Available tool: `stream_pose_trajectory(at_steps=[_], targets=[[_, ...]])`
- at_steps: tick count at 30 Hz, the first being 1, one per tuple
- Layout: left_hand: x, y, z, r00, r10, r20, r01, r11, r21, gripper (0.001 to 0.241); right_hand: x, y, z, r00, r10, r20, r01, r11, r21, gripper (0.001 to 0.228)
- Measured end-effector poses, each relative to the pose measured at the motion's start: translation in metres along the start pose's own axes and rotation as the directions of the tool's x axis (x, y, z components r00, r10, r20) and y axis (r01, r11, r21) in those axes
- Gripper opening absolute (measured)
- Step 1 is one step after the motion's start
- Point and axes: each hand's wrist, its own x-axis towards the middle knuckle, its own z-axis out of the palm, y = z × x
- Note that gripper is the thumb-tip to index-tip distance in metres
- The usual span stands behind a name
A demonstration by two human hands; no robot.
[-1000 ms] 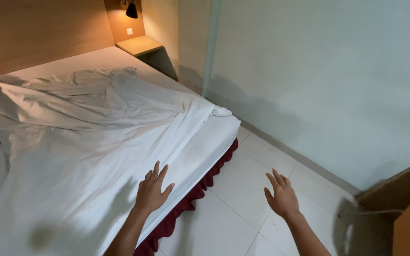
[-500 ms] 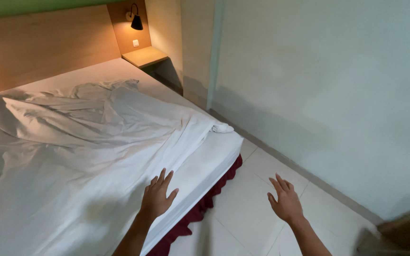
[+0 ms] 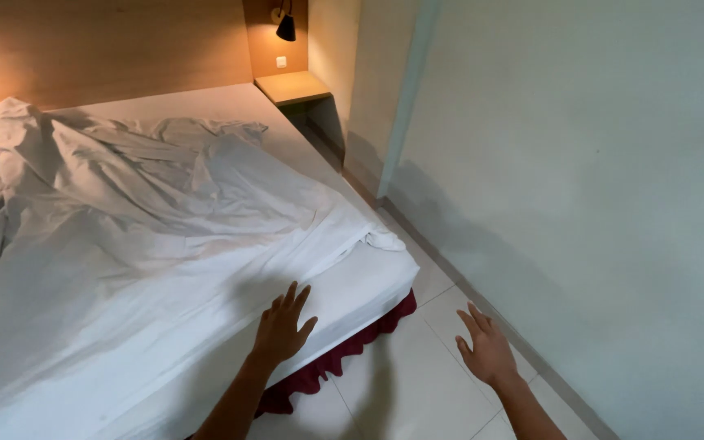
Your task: The person spreads a white duvet over a bed with a white sheet and red bed skirt. They pull the duvet from the center towards the headboard and then smooth it out across the mattress, tucking the edges under the mattress at the foot of the bed.
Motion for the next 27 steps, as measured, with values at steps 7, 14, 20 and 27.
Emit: stream_pose_trajectory(at_steps=[7, 14, 20, 27], targets=[[0.026, 0.003, 0.017, 0.996, -0.094, 0.012, 0.093, 0.995, 0.037, 0.078, 0.069, 0.027, 0.018, 0.99, -0.121, 0.07, 0.123, 0.992, -0.027, 0.056], [0.091, -0.019, 0.055, 0.988, -0.151, -0.028, 0.151, 0.988, -0.003, 0.077, 0.172, 0.042, 0.041, 0.973, -0.216, 0.076, 0.218, 0.976, -0.019, 0.056], [0.157, -0.033, 0.069, 0.975, -0.215, -0.055, 0.213, 0.976, -0.043, 0.076, 0.263, 0.043, 0.049, 0.955, -0.268, 0.129, 0.277, 0.959, -0.062, 0.057], [0.214, -0.055, 0.085, 0.961, -0.253, -0.111, 0.247, 0.967, -0.065, 0.076, 0.348, 0.028, 0.055, 0.923, -0.332, 0.196, 0.349, 0.935, -0.06, 0.057]])
